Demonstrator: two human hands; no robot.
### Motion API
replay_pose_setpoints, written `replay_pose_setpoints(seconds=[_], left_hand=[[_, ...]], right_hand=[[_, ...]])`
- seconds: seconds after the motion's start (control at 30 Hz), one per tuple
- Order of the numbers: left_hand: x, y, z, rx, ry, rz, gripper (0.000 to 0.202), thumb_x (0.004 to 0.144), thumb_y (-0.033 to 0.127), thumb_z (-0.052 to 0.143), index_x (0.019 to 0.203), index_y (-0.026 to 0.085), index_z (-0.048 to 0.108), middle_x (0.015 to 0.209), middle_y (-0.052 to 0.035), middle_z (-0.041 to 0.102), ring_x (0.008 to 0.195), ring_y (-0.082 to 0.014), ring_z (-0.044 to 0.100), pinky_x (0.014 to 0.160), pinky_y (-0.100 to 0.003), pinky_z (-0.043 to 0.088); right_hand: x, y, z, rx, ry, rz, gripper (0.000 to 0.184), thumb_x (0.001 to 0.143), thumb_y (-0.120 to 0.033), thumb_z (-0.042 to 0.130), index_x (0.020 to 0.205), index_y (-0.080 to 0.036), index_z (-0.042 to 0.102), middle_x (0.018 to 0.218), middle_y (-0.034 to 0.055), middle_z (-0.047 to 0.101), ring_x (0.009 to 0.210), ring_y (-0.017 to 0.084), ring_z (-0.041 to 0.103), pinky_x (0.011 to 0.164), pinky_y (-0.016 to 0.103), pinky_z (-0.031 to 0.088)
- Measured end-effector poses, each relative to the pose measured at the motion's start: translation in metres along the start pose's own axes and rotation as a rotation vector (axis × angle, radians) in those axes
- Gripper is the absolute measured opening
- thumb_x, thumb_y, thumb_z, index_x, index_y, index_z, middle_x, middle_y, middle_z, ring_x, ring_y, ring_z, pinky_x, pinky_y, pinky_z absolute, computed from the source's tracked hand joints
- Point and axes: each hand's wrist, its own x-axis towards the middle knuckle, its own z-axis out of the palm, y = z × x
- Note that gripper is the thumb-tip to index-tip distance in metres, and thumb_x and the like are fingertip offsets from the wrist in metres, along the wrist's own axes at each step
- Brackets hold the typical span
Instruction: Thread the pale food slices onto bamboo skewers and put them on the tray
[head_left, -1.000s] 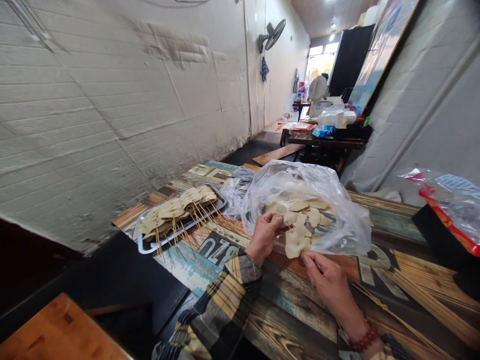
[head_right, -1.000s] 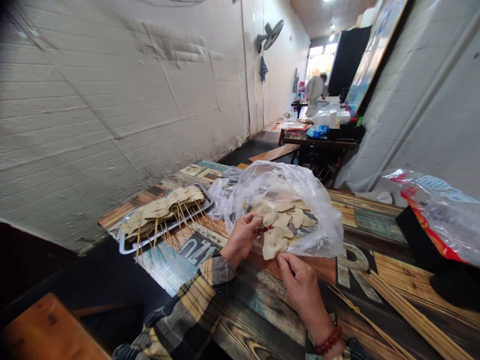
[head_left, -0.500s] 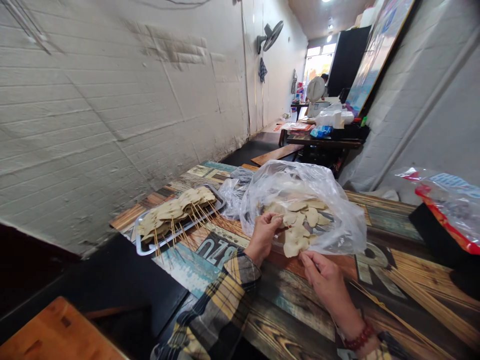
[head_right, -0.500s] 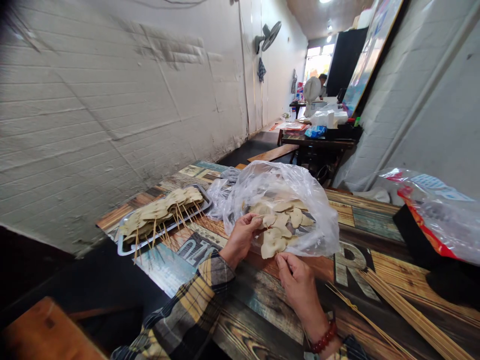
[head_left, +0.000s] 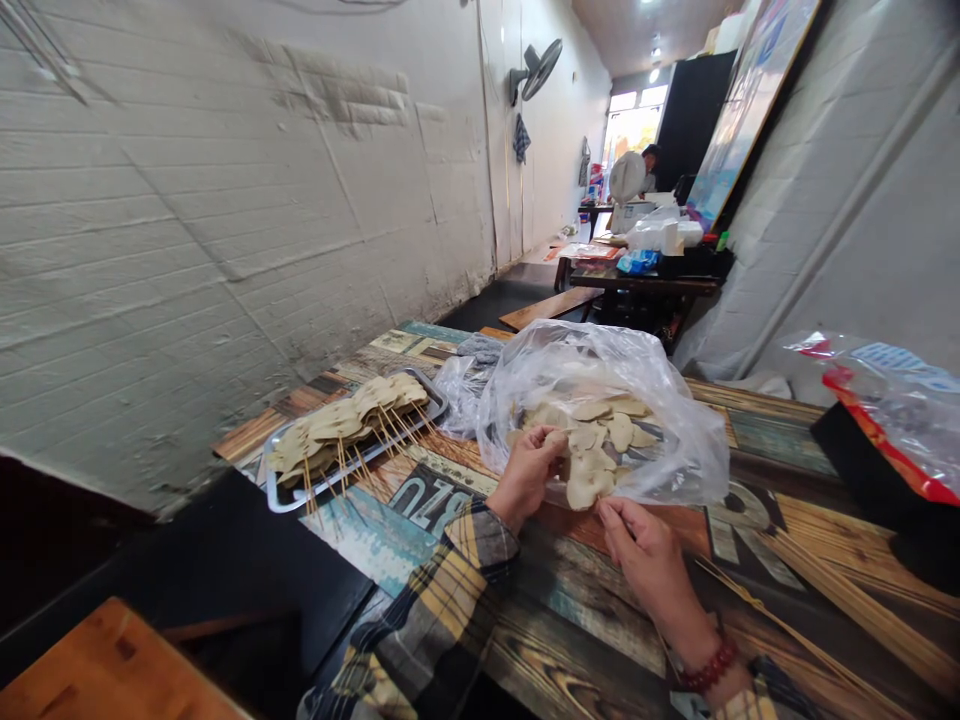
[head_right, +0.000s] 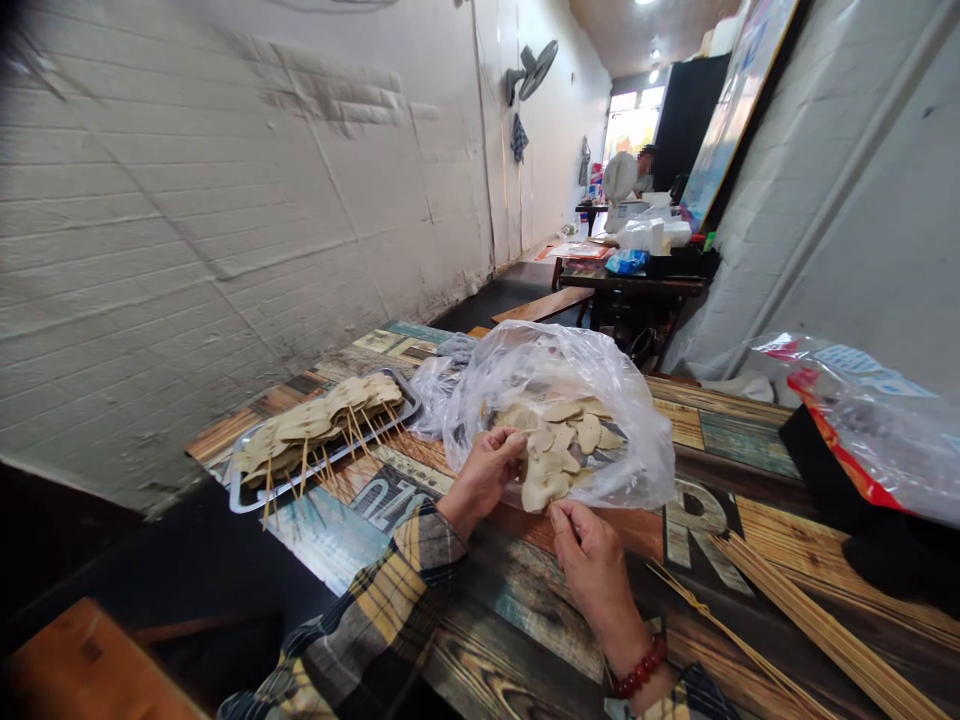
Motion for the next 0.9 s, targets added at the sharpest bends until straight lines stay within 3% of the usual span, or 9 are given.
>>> replay_pose_setpoints(seconds=[0.2,0.47,0.63,0.9], left_hand=[[0.0004,0.0042,0.0007,-0.096,-0.065,-0.123,0.043,0.051,0.042,0.088,0.072,0.014,0.063,0.059,0.0045,0.054,0.046,-0.0044,0.043,0.049,-0.019,0.038],[-0.0024,0.0085,-0.001,-0.182,-0.128,-0.184,0.04,0.057,0.041,0.087,0.082,0.015,0.07,0.079,-0.0063,0.071,0.069,-0.0168,0.065,0.065,-0.027,0.051],[-0.0022,0.004,-0.0021,-0.17,-0.2,-0.227,0.04,0.059,0.04,0.086,0.084,0.013,0.072,0.08,-0.008,0.073,0.067,-0.0174,0.066,0.066,-0.028,0.053],[-0.0035,0.0045,0.0029,-0.165,-0.146,-0.136,0.038,0.058,0.039,0.086,0.082,0.014,0.07,0.073,-0.0062,0.072,0.066,-0.0164,0.067,0.066,-0.026,0.052]], right_hand=[[0.0015,0.004,-0.0032,-0.107,0.07,-0.057,0.051,0.093,-0.055,0.038,0.079,-0.016,0.068,0.052,0.0007,0.058,0.049,0.016,0.053,0.051,0.026,0.039],[0.001,0.0084,-0.0038,-0.24,0.137,-0.187,0.047,0.095,-0.049,0.039,0.082,-0.018,0.071,0.067,0.0045,0.07,0.059,0.017,0.063,0.06,0.025,0.045],[0.0004,0.0089,-0.0016,-0.24,0.084,-0.203,0.043,0.096,-0.046,0.04,0.086,-0.019,0.072,0.074,0.0044,0.074,0.063,0.018,0.066,0.061,0.026,0.047],[0.002,0.0011,-0.0041,-0.107,-0.017,-0.117,0.038,0.093,-0.044,0.045,0.091,-0.019,0.073,0.077,0.0042,0.073,0.069,0.019,0.067,0.065,0.027,0.048]])
